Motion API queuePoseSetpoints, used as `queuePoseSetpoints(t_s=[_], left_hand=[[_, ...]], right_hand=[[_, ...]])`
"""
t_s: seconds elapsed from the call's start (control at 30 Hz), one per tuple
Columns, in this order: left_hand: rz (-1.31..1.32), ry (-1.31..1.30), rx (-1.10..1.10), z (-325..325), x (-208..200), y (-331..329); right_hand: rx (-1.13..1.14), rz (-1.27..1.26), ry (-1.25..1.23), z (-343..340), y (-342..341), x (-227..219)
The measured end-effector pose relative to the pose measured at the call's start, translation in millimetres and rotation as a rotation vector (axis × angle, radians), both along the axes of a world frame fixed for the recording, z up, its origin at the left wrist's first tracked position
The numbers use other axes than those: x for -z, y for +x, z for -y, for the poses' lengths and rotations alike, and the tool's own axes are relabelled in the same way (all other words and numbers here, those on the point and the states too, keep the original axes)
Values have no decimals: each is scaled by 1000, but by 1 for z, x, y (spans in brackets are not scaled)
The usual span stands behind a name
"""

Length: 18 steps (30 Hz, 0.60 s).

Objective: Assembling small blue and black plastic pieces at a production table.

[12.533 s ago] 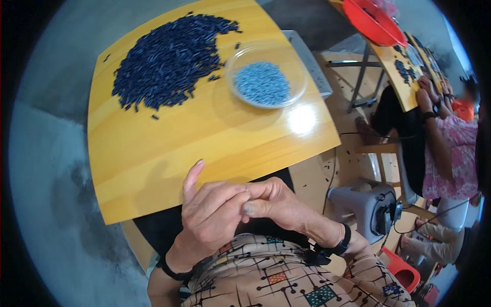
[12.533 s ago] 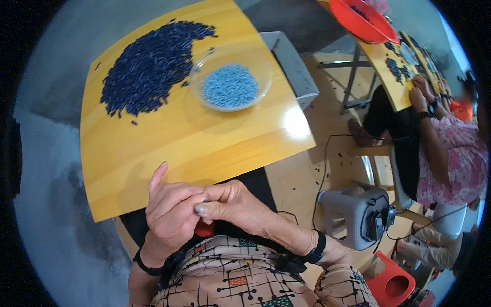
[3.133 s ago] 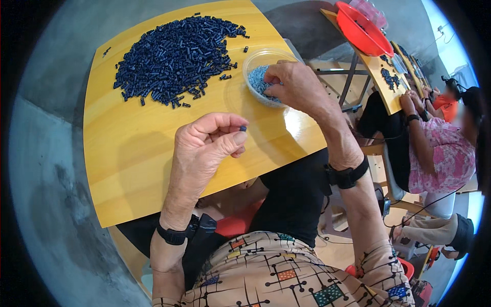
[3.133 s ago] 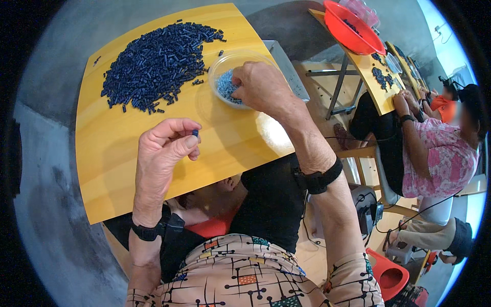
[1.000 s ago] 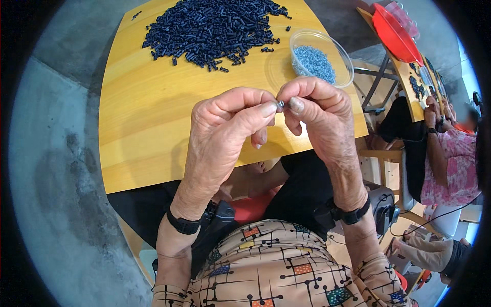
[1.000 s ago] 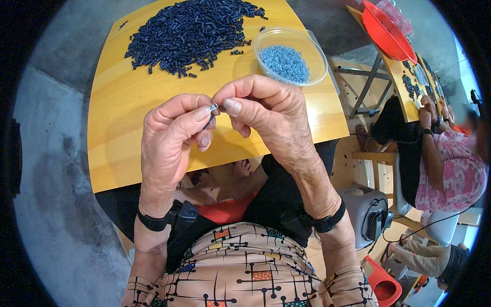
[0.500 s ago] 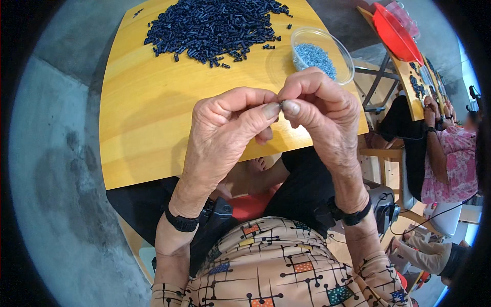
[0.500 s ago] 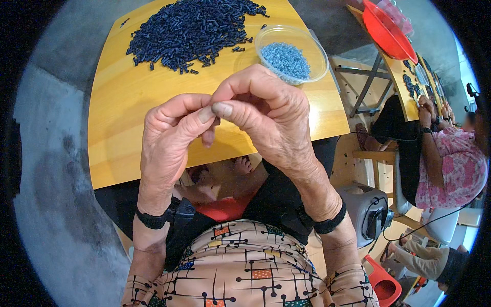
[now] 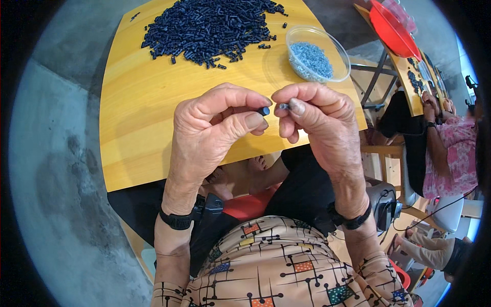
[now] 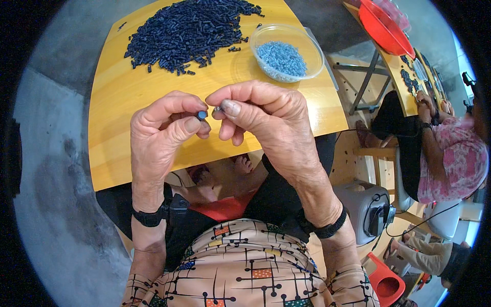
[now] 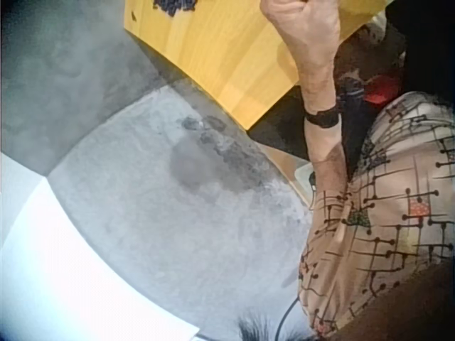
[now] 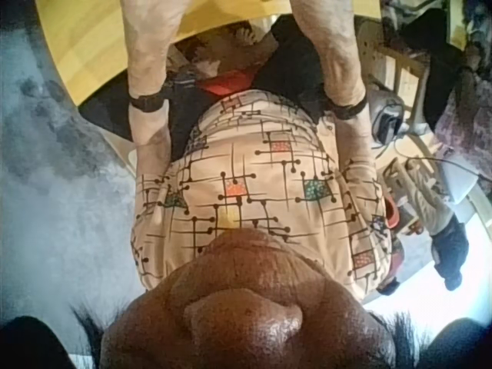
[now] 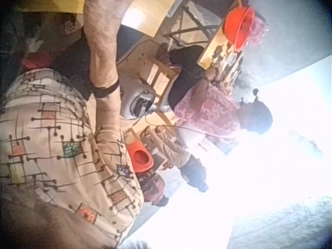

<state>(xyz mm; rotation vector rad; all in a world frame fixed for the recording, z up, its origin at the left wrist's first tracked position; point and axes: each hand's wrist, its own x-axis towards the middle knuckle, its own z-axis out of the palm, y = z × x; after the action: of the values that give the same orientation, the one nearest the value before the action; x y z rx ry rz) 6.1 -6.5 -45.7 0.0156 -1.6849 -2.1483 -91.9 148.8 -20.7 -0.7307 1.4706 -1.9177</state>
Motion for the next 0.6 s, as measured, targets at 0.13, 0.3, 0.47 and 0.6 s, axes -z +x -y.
queuePoseSetpoints(t_s=[0.13,0.3,0.47,0.6], left_hand=[[12,-36,-17,-1,-2,-1],[25,196,50,-1,5,0],[108,557,177,1,7,3],[92,595,182,-1,12,1]], right_hand=[[30,5,15,-1,2,2],[69,57,39,-1,6,1],[71,59,50,2,17,-2],[108,60,26,5,22,0]])
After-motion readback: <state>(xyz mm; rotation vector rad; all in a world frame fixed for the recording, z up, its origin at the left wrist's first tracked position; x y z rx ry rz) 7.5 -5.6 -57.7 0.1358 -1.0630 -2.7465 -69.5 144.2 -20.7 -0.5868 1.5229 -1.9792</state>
